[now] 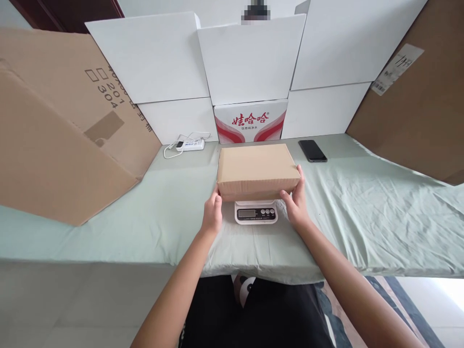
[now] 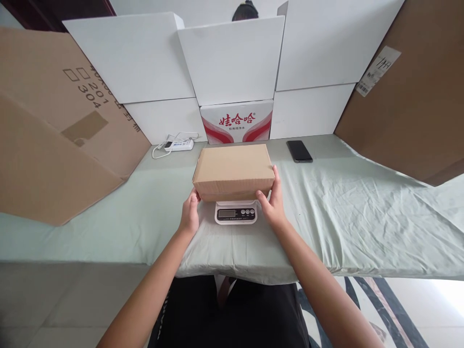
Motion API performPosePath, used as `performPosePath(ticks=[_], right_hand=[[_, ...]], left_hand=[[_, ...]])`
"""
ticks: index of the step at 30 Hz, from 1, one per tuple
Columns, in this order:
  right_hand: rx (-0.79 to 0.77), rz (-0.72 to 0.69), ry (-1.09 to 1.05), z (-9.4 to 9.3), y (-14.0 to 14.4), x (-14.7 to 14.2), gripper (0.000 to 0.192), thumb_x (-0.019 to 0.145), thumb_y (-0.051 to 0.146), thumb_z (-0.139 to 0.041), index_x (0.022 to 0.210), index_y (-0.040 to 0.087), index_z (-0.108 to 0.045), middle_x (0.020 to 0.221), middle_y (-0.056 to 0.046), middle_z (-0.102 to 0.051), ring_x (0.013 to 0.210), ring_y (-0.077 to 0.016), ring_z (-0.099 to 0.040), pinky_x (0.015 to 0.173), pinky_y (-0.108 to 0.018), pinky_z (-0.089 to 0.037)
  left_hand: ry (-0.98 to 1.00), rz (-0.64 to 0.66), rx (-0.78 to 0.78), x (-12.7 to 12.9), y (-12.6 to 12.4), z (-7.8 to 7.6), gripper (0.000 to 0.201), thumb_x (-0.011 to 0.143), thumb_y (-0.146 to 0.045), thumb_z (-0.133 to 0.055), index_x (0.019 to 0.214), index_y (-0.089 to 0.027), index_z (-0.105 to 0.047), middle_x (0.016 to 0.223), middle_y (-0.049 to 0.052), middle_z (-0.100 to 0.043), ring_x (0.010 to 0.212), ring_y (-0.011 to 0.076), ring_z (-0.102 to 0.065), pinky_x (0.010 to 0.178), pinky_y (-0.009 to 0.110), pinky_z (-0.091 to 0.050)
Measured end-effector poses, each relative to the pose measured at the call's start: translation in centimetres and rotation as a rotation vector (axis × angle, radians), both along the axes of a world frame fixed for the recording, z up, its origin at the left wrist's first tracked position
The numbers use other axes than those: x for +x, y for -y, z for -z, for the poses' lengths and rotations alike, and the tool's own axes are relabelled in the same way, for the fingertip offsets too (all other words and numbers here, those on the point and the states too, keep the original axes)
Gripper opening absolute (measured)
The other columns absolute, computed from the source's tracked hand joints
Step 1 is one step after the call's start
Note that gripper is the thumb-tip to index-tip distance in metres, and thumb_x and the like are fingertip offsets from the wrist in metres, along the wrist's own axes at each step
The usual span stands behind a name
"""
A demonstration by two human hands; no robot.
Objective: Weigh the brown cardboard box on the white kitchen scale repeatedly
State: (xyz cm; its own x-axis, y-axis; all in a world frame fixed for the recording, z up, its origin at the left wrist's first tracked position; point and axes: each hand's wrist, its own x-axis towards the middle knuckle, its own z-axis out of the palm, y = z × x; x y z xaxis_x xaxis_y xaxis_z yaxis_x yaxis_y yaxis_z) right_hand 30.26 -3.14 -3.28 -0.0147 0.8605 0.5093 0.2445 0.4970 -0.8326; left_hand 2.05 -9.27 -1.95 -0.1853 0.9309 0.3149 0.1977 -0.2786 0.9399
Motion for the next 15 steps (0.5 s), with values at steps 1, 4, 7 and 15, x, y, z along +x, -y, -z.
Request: performPosePath(ticks=[1, 4, 7, 15], right_hand=[[0.005, -0.003, 0.001, 0.1, 0.0, 0.0, 0.1, 0.101, 0.069, -0.067, 0.183, 0.037, -0.02, 0.191, -0.01, -0.03, 0.176, -0.0394, -0.035, 0.144, -0.066, -0.033], [0.02, 0.006, -0.043, 0.2, -0.2, 0.1, 0.097, 0.101, 0.068, -0.064, 0.183, 0.036, -0.022, 0.184, -0.014, -0.04, 0.165, -0.0396, -0.048, 0.135, -0.066, -0.043], [0.03, 0.11, -0.191, 0.0, -0.6, 0.5, 0.089, 0.101, 0.068, -0.056, 0.181, 0.043, -0.026, 0.168, -0.012, -0.054, 0.15, -0.0378, -0.061, 0.124, -0.068, -0.051], [-0.188, 0.256, -0.602, -1.6, -1.6, 0.3, 0.078, 0.09, 0.059, -0.057, 0.165, 0.041, -0.049, 0.135, -0.006, -0.067, 0.126, -0.0272, -0.072, 0.11, -0.051, -0.055]], left_hand=[[0.004, 0.004, 0.002, 0.0, -0.1, 0.1, 0.087, 0.106, -0.088, -0.038, 0.157, -0.024, -0.068, 0.16, 0.015, -0.074, 0.153, 0.0373, -0.067, 0.124, 0.047, -0.055], [0.045, -0.021, 0.017, -0.3, -0.4, 0.5, 0.091, 0.105, -0.089, -0.042, 0.163, -0.022, -0.064, 0.171, 0.017, -0.065, 0.163, 0.0378, -0.058, 0.133, 0.049, -0.049], [0.16, -0.127, 0.036, -0.8, -0.9, 1.1, 0.103, 0.098, -0.096, -0.047, 0.17, -0.022, -0.057, 0.183, 0.017, -0.051, 0.173, 0.0364, -0.046, 0.142, 0.047, -0.039], [0.254, -0.217, -0.007, -1.3, -1.5, 1.5, 0.109, 0.096, -0.098, -0.048, 0.172, -0.02, -0.055, 0.185, 0.017, -0.047, 0.176, 0.0353, -0.041, 0.145, 0.045, -0.035]])
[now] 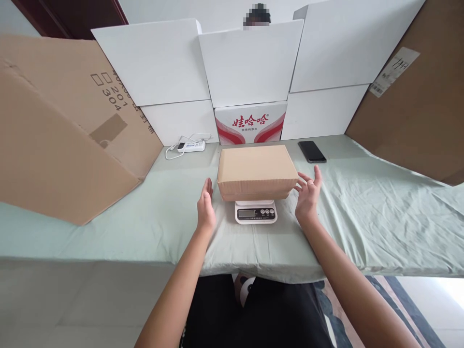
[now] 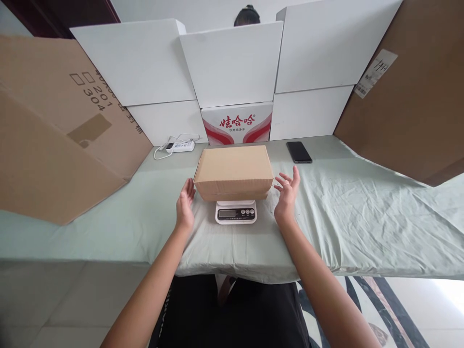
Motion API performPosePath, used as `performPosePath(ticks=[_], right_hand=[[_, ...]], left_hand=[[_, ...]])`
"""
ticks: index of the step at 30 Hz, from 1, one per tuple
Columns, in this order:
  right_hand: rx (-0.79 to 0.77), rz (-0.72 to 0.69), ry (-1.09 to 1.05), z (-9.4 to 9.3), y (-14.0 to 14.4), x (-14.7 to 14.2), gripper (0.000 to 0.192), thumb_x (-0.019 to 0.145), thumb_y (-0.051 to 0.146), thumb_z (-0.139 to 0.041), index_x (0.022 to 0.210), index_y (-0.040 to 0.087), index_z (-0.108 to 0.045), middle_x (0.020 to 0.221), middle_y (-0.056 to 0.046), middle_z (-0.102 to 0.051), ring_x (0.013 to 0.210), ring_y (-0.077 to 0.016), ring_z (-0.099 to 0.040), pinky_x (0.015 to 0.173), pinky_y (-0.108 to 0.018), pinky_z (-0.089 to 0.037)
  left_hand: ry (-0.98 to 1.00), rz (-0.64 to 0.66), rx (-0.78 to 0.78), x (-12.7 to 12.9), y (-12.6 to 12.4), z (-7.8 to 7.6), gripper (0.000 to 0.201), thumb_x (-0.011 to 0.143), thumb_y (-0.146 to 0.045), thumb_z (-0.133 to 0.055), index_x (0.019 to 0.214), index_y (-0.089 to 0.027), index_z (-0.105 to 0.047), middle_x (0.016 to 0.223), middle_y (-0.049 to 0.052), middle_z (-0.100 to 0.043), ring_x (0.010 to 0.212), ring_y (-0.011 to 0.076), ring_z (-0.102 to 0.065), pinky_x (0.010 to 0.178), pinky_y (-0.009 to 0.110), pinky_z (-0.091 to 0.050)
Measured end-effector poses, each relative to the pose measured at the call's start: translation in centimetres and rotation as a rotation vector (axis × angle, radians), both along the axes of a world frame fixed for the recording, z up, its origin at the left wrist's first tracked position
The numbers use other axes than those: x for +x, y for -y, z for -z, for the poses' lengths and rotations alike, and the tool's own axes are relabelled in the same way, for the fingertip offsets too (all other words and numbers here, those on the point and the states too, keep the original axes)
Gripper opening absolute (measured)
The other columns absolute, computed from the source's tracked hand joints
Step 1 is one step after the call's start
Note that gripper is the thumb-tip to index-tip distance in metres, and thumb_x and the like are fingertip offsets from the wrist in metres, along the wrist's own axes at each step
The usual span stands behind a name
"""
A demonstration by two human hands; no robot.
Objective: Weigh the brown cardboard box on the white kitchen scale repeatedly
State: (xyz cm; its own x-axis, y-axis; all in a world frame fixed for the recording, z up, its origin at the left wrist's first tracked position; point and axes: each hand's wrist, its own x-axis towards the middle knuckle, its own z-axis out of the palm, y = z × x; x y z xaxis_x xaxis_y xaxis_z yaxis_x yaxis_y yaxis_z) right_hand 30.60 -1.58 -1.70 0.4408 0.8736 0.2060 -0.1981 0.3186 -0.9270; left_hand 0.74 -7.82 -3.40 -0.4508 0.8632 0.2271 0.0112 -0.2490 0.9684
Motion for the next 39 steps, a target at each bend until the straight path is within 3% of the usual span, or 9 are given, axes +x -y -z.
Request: performPosePath(ticks=[6, 11, 21, 26, 28, 31, 35, 37, 39], right_hand=[[-0.055, -0.041, -0.028, 0.3, -0.3, -0.3, 0.07, 0.086, 0.058, -0.064, 0.153, 0.038, -0.058, 0.13, -0.003, -0.068, 0.115, -0.0221, -0.072, 0.104, -0.043, -0.053], [-0.05, -0.046, -0.001, 0.8, -0.5, 0.1, 0.063, 0.088, 0.063, -0.06, 0.146, 0.037, -0.062, 0.128, -0.004, -0.069, 0.114, -0.0239, -0.072, 0.096, -0.041, -0.054], [0.04, -0.071, 0.158, 0.9, 0.0, 0.3, 0.054, 0.097, 0.06, -0.058, 0.141, 0.031, -0.068, 0.128, -0.007, -0.075, 0.122, -0.029, -0.074, 0.104, -0.049, -0.056], [0.194, -0.129, 0.442, 0.5, 1.7, 0.1, 0.067, 0.102, 0.069, -0.059, 0.157, 0.031, -0.064, 0.152, -0.013, -0.073, 0.135, -0.0348, -0.071, 0.114, -0.057, -0.059], [0.187, -0.166, 0.502, -0.3, 2.2, 0.0, 0.075, 0.103, 0.07, -0.059, 0.168, 0.033, -0.054, 0.164, -0.014, -0.066, 0.14, -0.0364, -0.069, 0.117, -0.059, -0.059], [0.173, -0.2, 0.501, -2.8, 2.5, 0.2, 0.083, 0.101, 0.069, -0.066, 0.174, 0.037, -0.045, 0.173, -0.014, -0.058, 0.148, -0.0389, -0.065, 0.12, -0.063, -0.058], [0.245, -0.225, 0.426, -7.2, 0.7, 0.1, 0.067, 0.1, 0.062, -0.072, 0.161, 0.042, -0.055, 0.166, -0.008, -0.062, 0.158, -0.0386, -0.058, 0.122, -0.061, -0.057], [0.279, -0.231, 0.394, -7.9, -1.3, -0.7, 0.064, 0.098, 0.059, -0.073, 0.158, 0.042, -0.056, 0.163, -0.008, -0.063, 0.161, -0.0379, -0.055, 0.125, -0.061, -0.055], [0.298, -0.247, 0.352, -7.2, -3.7, -1.8, 0.067, 0.096, 0.059, -0.072, 0.157, 0.039, -0.053, 0.162, -0.01, -0.063, 0.159, -0.0371, -0.056, 0.127, -0.062, -0.053]], left_hand=[[0.03, 0.009, 0.007, 0.0, -0.3, 0.4, 0.105, 0.096, -0.096, -0.049, 0.17, -0.022, -0.058, 0.185, 0.016, -0.047, 0.176, 0.035, -0.04, 0.145, 0.045, -0.034], [0.035, 0.023, 0.013, 0.0, -0.2, 0.6, 0.103, 0.097, -0.095, -0.049, 0.17, -0.022, -0.058, 0.184, 0.016, -0.049, 0.175, 0.0364, -0.042, 0.145, 0.049, -0.035], [-0.016, 0.081, 0.037, 0.2, 0.2, 0.2, 0.106, 0.095, -0.097, -0.049, 0.169, -0.022, -0.059, 0.181, 0.017, -0.053, 0.173, 0.04, -0.046, 0.143, 0.053, -0.039], [-0.066, 0.216, 0.037, 0.9, 0.8, 0.0, 0.101, 0.098, -0.096, -0.047, 0.167, -0.023, -0.062, 0.179, 0.015, -0.057, 0.172, 0.0403, -0.047, 0.143, 0.054, -0.039], [-0.07, 0.274, 0.011, 1.1, 0.9, -0.7, 0.1, 0.099, -0.096, -0.044, 0.166, -0.024, -0.063, 0.179, 0.014, -0.057, 0.172, 0.0404, -0.046, 0.143, 0.055, -0.038], [-0.032, 0.338, 0.01, 0.9, 0.4, -3.0, 0.1, 0.099, -0.096, -0.043, 0.168, -0.025, -0.06, 0.18, 0.014, -0.056, 0.172, 0.0406, -0.046, 0.141, 0.057, -0.04], [-0.012, 0.37, 0.069, 0.0, -2.9, -6.4, 0.096, 0.099, -0.096, -0.042, 0.159, -0.026, -0.068, 0.171, 0.014, -0.066, 0.17, 0.0391, -0.05, 0.138, 0.056, -0.046], [-0.006, 0.363, 0.096, -0.1, -5.5, -6.8, 0.094, 0.1, -0.096, -0.041, 0.154, -0.025, -0.072, 0.166, 0.014, -0.071, 0.169, 0.0383, -0.052, 0.138, 0.055, -0.045], [0.008, 0.323, 0.121, 0.0, -8.1, -6.0, 0.093, 0.1, -0.095, -0.043, 0.154, -0.025, -0.071, 0.167, 0.013, -0.07, 0.169, 0.0367, -0.052, 0.138, 0.051, -0.045]])
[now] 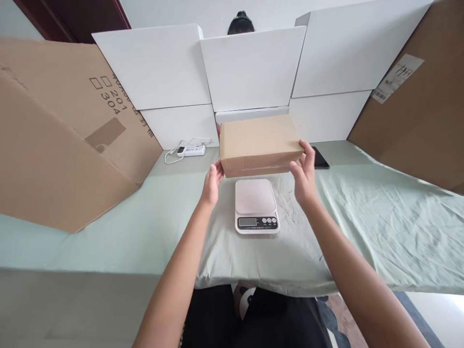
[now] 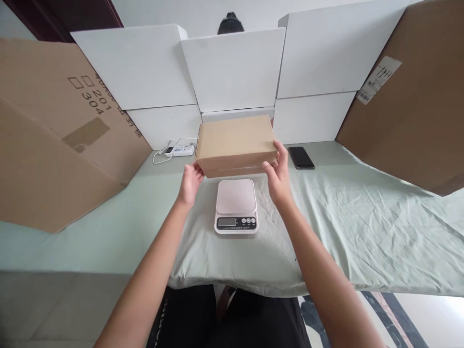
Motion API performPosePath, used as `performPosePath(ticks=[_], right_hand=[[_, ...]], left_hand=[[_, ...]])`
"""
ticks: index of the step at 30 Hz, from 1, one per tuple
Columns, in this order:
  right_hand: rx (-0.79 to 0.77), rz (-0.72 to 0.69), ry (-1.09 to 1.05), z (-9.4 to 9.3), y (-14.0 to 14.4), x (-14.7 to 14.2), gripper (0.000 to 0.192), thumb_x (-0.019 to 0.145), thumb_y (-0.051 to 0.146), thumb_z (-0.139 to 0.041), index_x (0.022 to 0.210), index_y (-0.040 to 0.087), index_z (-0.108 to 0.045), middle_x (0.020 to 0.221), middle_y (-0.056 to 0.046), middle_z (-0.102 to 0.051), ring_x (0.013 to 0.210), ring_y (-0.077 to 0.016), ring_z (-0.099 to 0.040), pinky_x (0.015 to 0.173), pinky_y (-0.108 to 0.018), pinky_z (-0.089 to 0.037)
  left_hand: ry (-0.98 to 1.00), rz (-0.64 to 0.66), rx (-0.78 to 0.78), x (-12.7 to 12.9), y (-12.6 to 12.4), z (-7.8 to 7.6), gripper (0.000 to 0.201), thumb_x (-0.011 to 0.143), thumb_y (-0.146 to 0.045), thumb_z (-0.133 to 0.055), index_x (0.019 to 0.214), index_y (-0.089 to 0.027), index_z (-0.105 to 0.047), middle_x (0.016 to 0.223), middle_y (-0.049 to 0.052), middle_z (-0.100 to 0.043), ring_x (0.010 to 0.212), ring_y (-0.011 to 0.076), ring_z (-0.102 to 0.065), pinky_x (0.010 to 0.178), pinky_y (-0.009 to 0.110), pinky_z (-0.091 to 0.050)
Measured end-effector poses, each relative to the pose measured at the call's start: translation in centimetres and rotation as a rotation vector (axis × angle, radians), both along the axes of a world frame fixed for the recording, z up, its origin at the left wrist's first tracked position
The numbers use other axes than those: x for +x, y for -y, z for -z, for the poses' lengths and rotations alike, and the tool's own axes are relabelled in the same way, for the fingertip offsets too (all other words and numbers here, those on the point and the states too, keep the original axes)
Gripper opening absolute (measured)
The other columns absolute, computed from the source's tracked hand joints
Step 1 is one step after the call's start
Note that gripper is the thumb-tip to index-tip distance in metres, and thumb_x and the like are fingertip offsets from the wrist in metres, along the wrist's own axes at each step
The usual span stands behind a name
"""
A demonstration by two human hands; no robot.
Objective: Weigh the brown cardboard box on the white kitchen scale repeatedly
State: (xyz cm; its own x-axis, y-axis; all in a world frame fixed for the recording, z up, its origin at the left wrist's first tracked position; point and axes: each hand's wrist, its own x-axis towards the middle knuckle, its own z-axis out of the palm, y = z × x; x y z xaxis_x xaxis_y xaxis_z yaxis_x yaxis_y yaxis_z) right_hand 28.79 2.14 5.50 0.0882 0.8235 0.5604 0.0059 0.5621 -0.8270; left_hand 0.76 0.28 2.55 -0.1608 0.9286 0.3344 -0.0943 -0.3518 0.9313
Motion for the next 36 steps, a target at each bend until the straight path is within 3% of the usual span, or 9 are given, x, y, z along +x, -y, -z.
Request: performPosePath(ticks=[5, 8, 15, 19, 23, 27, 31, 36], right_hand=[[-0.031, -0.047, -0.053, 4.8, -4.1, -2.4, 0.079, 0.089, 0.064, -0.073, 0.158, 0.034, -0.049, 0.169, -0.012, -0.058, 0.157, -0.0354, -0.059, 0.133, -0.06, -0.048], [-0.045, -0.051, -0.025, 6.5, -4.7, -2.4, 0.08, 0.092, 0.062, -0.071, 0.162, 0.033, -0.047, 0.172, -0.012, -0.056, 0.157, -0.0333, -0.059, 0.135, -0.058, -0.045], [-0.122, 0.031, 0.03, 7.9, -5.8, -1.7, 0.083, 0.092, 0.054, -0.069, 0.169, 0.038, -0.044, 0.177, -0.005, -0.054, 0.154, -0.0299, -0.058, 0.136, -0.058, -0.043], [-0.144, 0.056, 0.008, 8.1, -6.0, -1.8, 0.084, 0.088, 0.052, -0.071, 0.167, 0.035, -0.05, 0.164, -0.007, -0.063, 0.142, -0.0293, -0.064, 0.133, -0.055, -0.046], [-0.16, 0.226, -0.077, 8.1, -6.1, -0.8, 0.08, 0.09, 0.049, -0.066, 0.166, 0.034, -0.05, 0.139, -0.008, -0.07, 0.137, -0.0285, -0.066, 0.127, -0.055, -0.049], [-0.209, 0.368, -0.21, 8.3, -6.4, 0.7, 0.075, 0.089, 0.05, -0.063, 0.162, 0.037, -0.05, 0.135, -0.007, -0.067, 0.134, -0.0275, -0.066, 0.125, -0.057, -0.048], [-0.335, 0.343, -0.359, 8.5, -6.8, 1.1, 0.073, 0.085, 0.054, -0.06, 0.156, 0.038, -0.049, 0.132, -0.004, -0.064, 0.13, -0.0253, -0.068, 0.121, -0.052, -0.049], [-0.36, 0.305, -0.4, 8.8, -7.3, 0.9, 0.068, 0.084, 0.058, -0.06, 0.148, 0.039, -0.05, 0.126, -0.003, -0.062, 0.125, -0.0258, -0.071, 0.114, -0.05, -0.051]], left_hand=[[-0.051, -0.105, 0.001, -0.1, -3.4, 4.2, 0.09, 0.097, -0.092, -0.056, 0.157, -0.027, -0.068, 0.174, 0.013, -0.064, 0.169, 0.0363, -0.051, 0.14, 0.049, -0.041], [-0.026, -0.078, -0.022, -0.3, -3.6, 5.4, 0.088, 0.101, -0.09, -0.051, 0.16, -0.028, -0.066, 0.175, 0.012, -0.062, 0.171, 0.036, -0.05, 0.14, 0.049, -0.042], [0.019, -0.05, -0.139, 0.4, -4.2, 5.8, 0.084, 0.104, -0.086, -0.049, 0.158, -0.025, -0.067, 0.175, 0.013, -0.062, 0.171, 0.0361, -0.05, 0.141, 0.051, -0.041], [-0.008, -0.056, -0.175, 0.0, -4.3, 5.9, 0.08, 0.105, -0.084, -0.05, 0.158, -0.025, -0.068, 0.176, 0.012, -0.062, 0.171, 0.0346, -0.049, 0.141, 0.049, -0.041], [-0.022, -0.194, -0.159, -1.7, -4.0, 5.5, 0.083, 0.105, -0.082, -0.052, 0.16, -0.022, -0.066, 0.18, 0.015, -0.056, 0.173, 0.0335, -0.046, 0.142, 0.048, -0.038], [0.057, -0.313, -0.147, -3.0, -3.8, 5.0, 0.083, 0.108, -0.082, -0.044, 0.163, -0.024, -0.064, 0.182, 0.015, -0.052, 0.174, 0.0315, -0.045, 0.142, 0.045, -0.038], [0.077, -0.325, -0.176, -2.9, -3.9, 4.9, 0.086, 0.109, -0.083, -0.04, 0.165, -0.022, -0.062, 0.183, 0.017, -0.051, 0.174, 0.0319, -0.044, 0.142, 0.045, -0.037], [0.084, -0.293, -0.205, -2.4, -3.9, 4.9, 0.081, 0.113, -0.075, -0.036, 0.168, -0.02, -0.058, 0.183, 0.017, -0.05, 0.173, 0.029, -0.045, 0.141, 0.043, -0.039]])
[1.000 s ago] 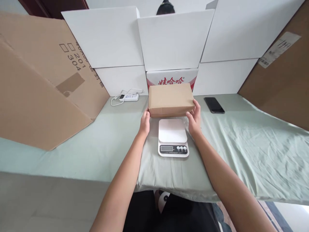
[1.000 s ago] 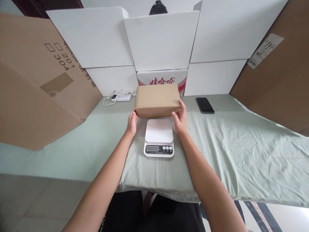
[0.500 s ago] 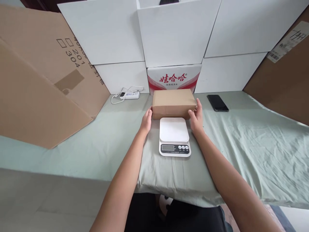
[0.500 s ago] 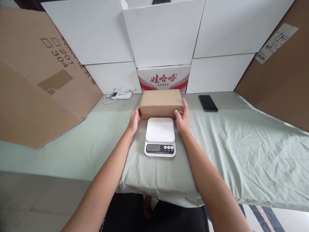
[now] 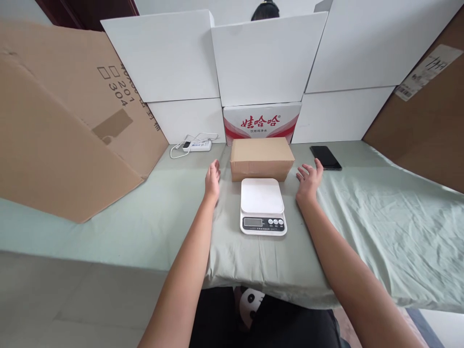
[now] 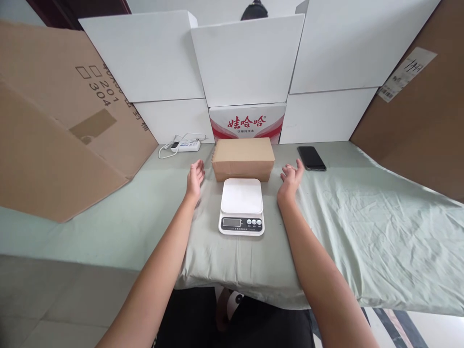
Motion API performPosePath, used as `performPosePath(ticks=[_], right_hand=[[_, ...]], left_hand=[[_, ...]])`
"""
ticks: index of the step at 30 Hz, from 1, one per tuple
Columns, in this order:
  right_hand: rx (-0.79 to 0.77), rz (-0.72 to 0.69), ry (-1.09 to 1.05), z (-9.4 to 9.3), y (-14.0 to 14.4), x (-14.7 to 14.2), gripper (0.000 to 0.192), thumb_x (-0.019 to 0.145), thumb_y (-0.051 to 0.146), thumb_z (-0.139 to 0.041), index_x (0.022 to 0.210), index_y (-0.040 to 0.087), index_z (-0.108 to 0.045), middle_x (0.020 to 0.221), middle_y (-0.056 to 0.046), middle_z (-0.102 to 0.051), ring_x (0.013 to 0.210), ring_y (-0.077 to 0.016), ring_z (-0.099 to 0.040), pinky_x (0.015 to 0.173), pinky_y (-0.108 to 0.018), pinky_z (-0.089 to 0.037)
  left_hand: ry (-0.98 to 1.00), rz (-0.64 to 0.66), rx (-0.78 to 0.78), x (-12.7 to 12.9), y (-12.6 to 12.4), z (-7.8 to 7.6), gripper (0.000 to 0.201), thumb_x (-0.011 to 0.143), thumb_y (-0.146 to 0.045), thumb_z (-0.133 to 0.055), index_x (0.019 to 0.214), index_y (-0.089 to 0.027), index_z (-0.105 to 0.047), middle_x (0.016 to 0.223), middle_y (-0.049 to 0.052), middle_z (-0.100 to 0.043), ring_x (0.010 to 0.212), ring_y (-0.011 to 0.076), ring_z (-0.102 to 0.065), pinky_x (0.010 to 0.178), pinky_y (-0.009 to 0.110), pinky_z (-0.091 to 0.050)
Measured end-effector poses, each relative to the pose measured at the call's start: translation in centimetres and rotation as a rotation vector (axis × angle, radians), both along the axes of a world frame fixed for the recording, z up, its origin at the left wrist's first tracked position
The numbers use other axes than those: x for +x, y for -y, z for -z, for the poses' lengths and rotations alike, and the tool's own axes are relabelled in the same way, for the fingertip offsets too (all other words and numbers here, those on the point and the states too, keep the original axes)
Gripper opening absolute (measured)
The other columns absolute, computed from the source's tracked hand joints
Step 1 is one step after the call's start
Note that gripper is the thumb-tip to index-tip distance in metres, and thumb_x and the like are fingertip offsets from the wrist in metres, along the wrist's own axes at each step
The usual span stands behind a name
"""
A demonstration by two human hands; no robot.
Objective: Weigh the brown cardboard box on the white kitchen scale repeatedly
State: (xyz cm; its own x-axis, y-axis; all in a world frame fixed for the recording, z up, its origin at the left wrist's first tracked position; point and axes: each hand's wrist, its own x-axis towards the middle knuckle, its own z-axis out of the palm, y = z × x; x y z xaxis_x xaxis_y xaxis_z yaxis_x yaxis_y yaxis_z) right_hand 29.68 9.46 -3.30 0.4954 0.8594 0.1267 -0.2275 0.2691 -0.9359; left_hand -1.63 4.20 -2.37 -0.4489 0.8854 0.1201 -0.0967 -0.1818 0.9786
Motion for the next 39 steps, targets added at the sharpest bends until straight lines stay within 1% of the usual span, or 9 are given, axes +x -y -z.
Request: performPosePath(ticks=[4, 7, 10, 13, 25, 32, 35, 37, 39], right_hand=[[-0.011, -0.003, -0.024, 0.1, -0.3, 0.0, 0.065, 0.08, 0.057, -0.065, 0.141, 0.038, -0.054, 0.119, -0.001, -0.063, 0.118, -0.0252, -0.073, 0.109, -0.049, -0.054], [0.002, -0.043, -0.009, 0.1, -0.3, -0.1, 0.062, 0.079, 0.057, -0.066, 0.137, 0.037, -0.057, 0.116, 0.0, -0.063, 0.115, -0.0246, -0.073, 0.105, -0.047, -0.055], [0.02, -0.099, 0.0, 0.0, -0.2, -0.3, 0.061, 0.079, 0.056, -0.066, 0.137, 0.037, -0.057, 0.115, 0.0, -0.063, 0.113, -0.0243, -0.073, 0.101, -0.045, -0.055], [0.005, -0.126, -0.028, -0.2, -0.1, -0.4, 0.063, 0.077, 0.053, -0.069, 0.136, 0.035, -0.059, 0.116, -0.001, -0.065, 0.109, -0.0231, -0.073, 0.099, -0.043, -0.055], [0.017, -0.222, -0.009, -0.2, 0.0, -0.6, 0.064, 0.075, 0.055, -0.072, 0.136, 0.035, -0.064, 0.124, -0.002, -0.073, 0.105, -0.0207, -0.075, 0.096, -0.04, -0.061], [0.03, -0.273, 0.089, 0.7, -0.4, -0.4, 0.065, 0.084, 0.058, -0.068, 0.146, 0.038, -0.061, 0.139, -0.003, -0.074, 0.117, -0.0229, -0.077, 0.101, -0.042, -0.066], [0.051, -0.345, 0.169, 1.4, -0.7, -0.6, 0.069, 0.089, 0.058, -0.064, 0.155, 0.04, -0.058, 0.147, -0.003, -0.075, 0.126, -0.0262, -0.078, 0.109, -0.047, -0.066], [0.097, -0.395, 0.264, 1.8, -0.9, -0.8, 0.075, 0.091, 0.061, -0.065, 0.162, 0.039, -0.054, 0.158, -0.003, -0.072, 0.142, -0.0309, -0.072, 0.121, -0.055, -0.062], [0.159, -0.393, 0.346, 1.8, -1.2, -1.0, 0.083, 0.092, 0.066, -0.065, 0.169, 0.039, -0.049, 0.172, -0.003, -0.062, 0.16, -0.0346, -0.06, 0.131, -0.061, -0.054]], left_hand=[[0.001, 0.035, -0.016, 0.4, 0.0, 0.0, 0.084, 0.112, -0.077, -0.037, 0.169, -0.017, -0.056, 0.182, 0.019, -0.051, 0.173, 0.03, -0.046, 0.141, 0.043, -0.039], [-0.009, 0.053, -0.02, 0.6, -0.1, 0.1, 0.086, 0.11, -0.081, -0.038, 0.167, -0.02, -0.058, 0.181, 0.018, -0.052, 0.173, 0.0314, -0.046, 0.142, 0.045, -0.039], [-0.01, 0.07, -0.028, 0.8, -0.1, 0.2, 0.081, 0.112, -0.077, -0.038, 0.166, -0.022, -0.06, 0.181, 0.016, -0.054, 0.173, 0.0308, -0.046, 0.142, 0.047, -0.039], [-0.02, 0.095, -0.027, 1.1, -0.1, 0.3, 0.077, 0.113, -0.074, -0.039, 0.166, -0.022, -0.06, 0.18, 0.016, -0.055, 0.173, 0.0315, -0.046, 0.142, 0.049, -0.039], [-0.081, 0.172, 0.002, 1.9, -0.2, 0.9, 0.08, 0.109, -0.08, -0.045, 0.162, -0.023, -0.064, 0.178, 0.013, -0.059, 0.171, 0.0316, -0.05, 0.139, 0.044, -0.042], [-0.175, 0.192, 0.0, 1.9, -0.1, 0.9, 0.092, 0.104, -0.091, -0.039, 0.164, -0.025, -0.062, 0.178, 0.012, -0.058, 0.171, 0.0332, -0.049, 0.138, 0.046, -0.043], [-0.199, 0.222, 0.015, 1.9, -0.2, 1.4, 0.096, 0.101, -0.094, -0.04, 0.164, -0.026, -0.062, 0.179, 0.012, -0.058, 0.172, 0.0342, -0.047, 0.14, 0.05, -0.04], [-0.207, 0.261, 0.026, 1.9, -0.5, 1.7, 0.096, 0.1, -0.095, -0.044, 0.163, -0.026, -0.063, 0.18, 0.012, -0.057, 0.176, 0.0341, -0.041, 0.144, 0.052, -0.034], [-0.21, 0.291, 0.037, 1.8, -0.7, 1.5, 0.094, 0.099, -0.094, -0.048, 0.163, -0.028, -0.063, 0.181, 0.011, -0.056, 0.179, 0.0333, -0.034, 0.147, 0.055, -0.026]])
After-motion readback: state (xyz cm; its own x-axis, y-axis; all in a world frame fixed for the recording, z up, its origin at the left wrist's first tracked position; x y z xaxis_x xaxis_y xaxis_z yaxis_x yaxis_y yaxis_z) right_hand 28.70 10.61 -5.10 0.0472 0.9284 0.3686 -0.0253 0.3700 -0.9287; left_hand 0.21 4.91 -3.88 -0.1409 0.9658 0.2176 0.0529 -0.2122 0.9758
